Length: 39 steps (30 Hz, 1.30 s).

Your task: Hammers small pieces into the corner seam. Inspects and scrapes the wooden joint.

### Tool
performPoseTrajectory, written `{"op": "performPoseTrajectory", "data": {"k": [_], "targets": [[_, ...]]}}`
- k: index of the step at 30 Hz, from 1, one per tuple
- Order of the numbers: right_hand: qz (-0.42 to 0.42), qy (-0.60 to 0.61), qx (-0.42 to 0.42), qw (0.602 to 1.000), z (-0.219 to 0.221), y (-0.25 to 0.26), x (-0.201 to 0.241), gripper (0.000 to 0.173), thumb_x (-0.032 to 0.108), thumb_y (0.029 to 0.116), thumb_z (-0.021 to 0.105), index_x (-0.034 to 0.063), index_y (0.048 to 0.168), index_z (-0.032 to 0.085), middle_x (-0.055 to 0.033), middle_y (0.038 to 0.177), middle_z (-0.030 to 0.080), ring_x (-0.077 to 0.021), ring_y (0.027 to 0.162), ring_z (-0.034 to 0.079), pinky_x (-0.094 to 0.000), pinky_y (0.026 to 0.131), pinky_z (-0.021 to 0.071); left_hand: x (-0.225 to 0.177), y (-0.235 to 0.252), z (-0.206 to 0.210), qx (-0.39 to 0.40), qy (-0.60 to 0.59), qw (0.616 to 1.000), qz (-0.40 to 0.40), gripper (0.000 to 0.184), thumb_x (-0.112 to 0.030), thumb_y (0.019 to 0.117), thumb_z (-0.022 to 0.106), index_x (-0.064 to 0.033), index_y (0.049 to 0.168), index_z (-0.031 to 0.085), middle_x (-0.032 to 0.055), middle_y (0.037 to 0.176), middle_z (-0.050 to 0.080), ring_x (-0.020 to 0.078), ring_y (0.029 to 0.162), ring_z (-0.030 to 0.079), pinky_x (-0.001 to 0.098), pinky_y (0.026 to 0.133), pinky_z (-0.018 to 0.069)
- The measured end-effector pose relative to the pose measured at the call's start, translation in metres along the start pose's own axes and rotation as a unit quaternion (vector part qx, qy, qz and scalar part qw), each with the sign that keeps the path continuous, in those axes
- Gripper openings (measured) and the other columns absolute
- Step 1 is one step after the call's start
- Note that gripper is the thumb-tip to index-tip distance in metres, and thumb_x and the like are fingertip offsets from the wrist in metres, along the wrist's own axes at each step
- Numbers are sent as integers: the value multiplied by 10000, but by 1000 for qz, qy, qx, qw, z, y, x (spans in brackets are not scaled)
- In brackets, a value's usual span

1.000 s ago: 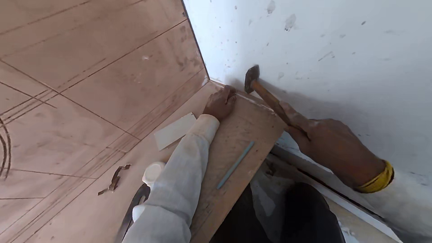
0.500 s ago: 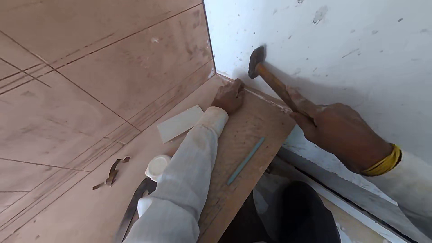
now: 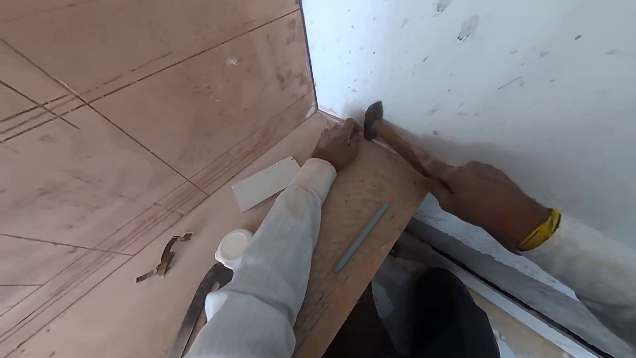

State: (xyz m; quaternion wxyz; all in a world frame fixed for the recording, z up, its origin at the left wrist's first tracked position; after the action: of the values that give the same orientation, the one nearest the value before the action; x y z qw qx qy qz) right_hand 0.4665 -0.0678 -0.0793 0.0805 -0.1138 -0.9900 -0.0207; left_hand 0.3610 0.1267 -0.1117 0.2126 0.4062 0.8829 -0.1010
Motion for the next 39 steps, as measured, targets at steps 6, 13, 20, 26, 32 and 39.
{"op": "performPoseTrajectory", "data": {"k": [6,13,20,26,32,39], "targets": [[1,-22,8,1000,-12,2,0,540,251,1070,535,197,1591,405,-189,725,661,-410,692,654,-558,628,496,-1,0,-1,5,2,1000,-7,376,-207,1107,446,-52,1438,531,228,1318,650,412,1264,601,578,1081,423],[13,6,1,1000,-1,1,1,553,214,1059,537,199,1595,397,-209,756,669,-430,707,658,-582,625,494,-1,0,0,5,-6,1000,0,370,-199,1107,436,-51,1431,537,211,1309,662,398,1259,607,571,1087,420],[9,-10,-3,1000,-6,0,-1,546,243,1064,543,212,1591,406,-165,693,642,-377,659,636,-532,610,482,-2,0,-1,8,7,1000,0,371,-193,1109,427,-45,1434,528,214,1319,656,398,1260,608,569,1084,423],[26,-1,-2,1000,0,-4,3,570,210,1056,549,199,1601,383,-202,755,672,-423,700,657,-576,630,497,-1,0,-2,5,0,1000,-8,359,-183,1108,432,-59,1429,534,201,1313,662,389,1251,612,562,1077,428],[41,-7,38,998,0,-2,-1,560,249,1059,558,226,1595,399,-192,794,686,-404,761,667,-561,686,504,0,2,0,5,4,1000,-5,367,-185,1106,433,-54,1437,526,202,1320,663,395,1254,616,574,1076,433],[10,4,-38,999,-24,-19,-9,534,263,1066,541,197,1583,424,-171,677,636,-383,625,627,-546,576,475,-4,-2,0,-3,28,1000,2,361,-191,1110,425,-34,1411,545,223,1282,672,402,1245,616,567,1092,414]]}}
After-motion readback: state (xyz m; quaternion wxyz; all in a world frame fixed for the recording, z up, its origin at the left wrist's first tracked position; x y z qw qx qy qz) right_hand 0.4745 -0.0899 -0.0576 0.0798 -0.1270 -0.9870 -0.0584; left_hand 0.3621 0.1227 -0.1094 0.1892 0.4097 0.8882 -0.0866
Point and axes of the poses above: each hand's wrist, its own y-axis towards the middle knuckle, its own z-axis out of the palm, x = y × z, the point moved 7 cm from there along y, towards the middle knuckle
